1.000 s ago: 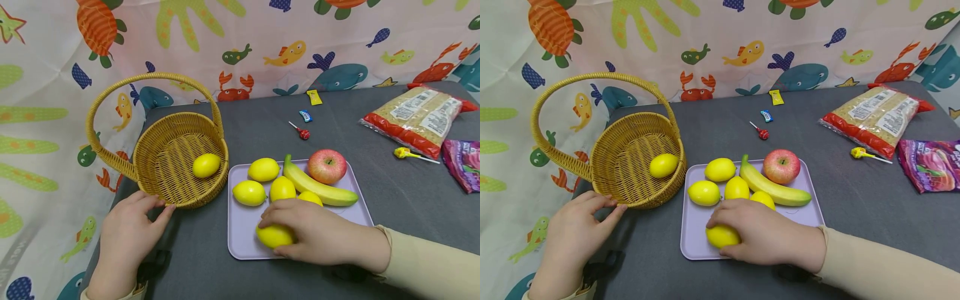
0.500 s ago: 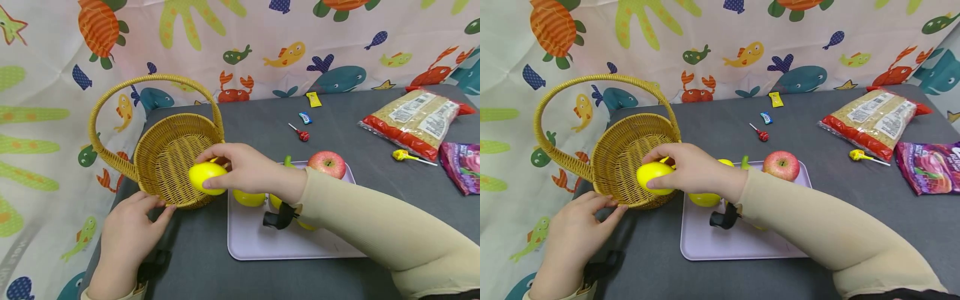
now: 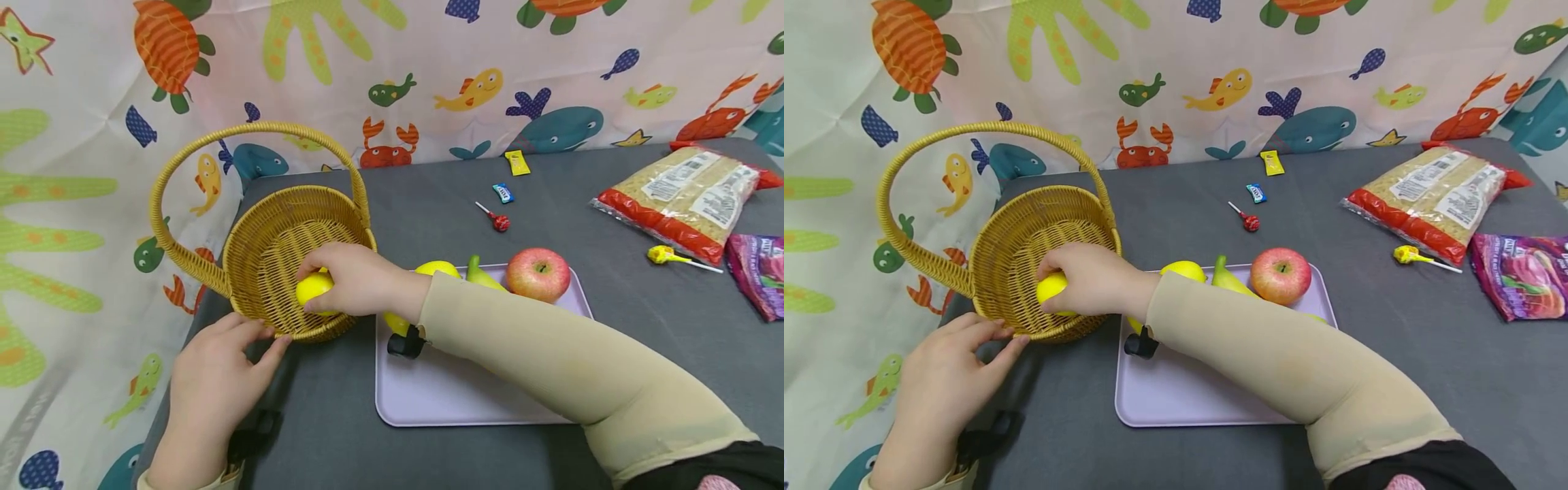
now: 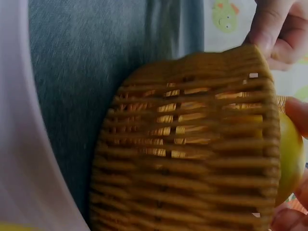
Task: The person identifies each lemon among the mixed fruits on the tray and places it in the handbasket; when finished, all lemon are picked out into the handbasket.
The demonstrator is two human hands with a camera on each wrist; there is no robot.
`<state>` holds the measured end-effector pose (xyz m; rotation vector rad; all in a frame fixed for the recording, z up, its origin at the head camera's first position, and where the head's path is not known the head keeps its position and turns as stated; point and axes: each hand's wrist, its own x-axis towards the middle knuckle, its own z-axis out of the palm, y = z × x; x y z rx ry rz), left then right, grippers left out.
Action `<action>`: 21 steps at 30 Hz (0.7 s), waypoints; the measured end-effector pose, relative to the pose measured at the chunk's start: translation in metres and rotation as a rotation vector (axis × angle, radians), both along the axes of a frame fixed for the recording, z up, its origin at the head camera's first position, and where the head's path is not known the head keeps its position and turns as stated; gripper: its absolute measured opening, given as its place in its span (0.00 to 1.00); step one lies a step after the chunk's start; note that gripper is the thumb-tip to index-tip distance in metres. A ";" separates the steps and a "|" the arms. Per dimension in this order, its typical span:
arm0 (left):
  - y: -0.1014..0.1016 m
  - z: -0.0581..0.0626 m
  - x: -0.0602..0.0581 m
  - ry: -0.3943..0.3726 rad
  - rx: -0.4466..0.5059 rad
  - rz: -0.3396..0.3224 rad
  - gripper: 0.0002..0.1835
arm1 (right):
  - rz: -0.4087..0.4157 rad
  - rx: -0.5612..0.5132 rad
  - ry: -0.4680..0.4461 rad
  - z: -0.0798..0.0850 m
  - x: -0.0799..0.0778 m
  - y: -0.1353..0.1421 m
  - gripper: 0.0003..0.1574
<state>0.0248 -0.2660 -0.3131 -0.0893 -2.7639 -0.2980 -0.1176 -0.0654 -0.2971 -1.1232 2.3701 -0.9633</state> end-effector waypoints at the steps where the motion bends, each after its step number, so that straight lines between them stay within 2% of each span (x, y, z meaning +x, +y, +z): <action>1: 0.000 0.000 0.000 0.003 0.002 -0.006 0.11 | 0.016 0.013 0.024 0.000 0.001 -0.001 0.26; 8: -0.001 0.000 -0.001 0.015 0.004 -0.021 0.11 | 0.103 0.095 0.161 -0.003 0.006 -0.008 0.28; 12: -0.002 0.000 -0.002 0.014 0.004 -0.020 0.11 | 0.147 0.127 0.202 -0.005 0.005 -0.012 0.28; 21: -0.002 -0.001 -0.001 0.021 0.011 -0.027 0.10 | 0.168 0.182 0.164 -0.010 0.002 -0.016 0.26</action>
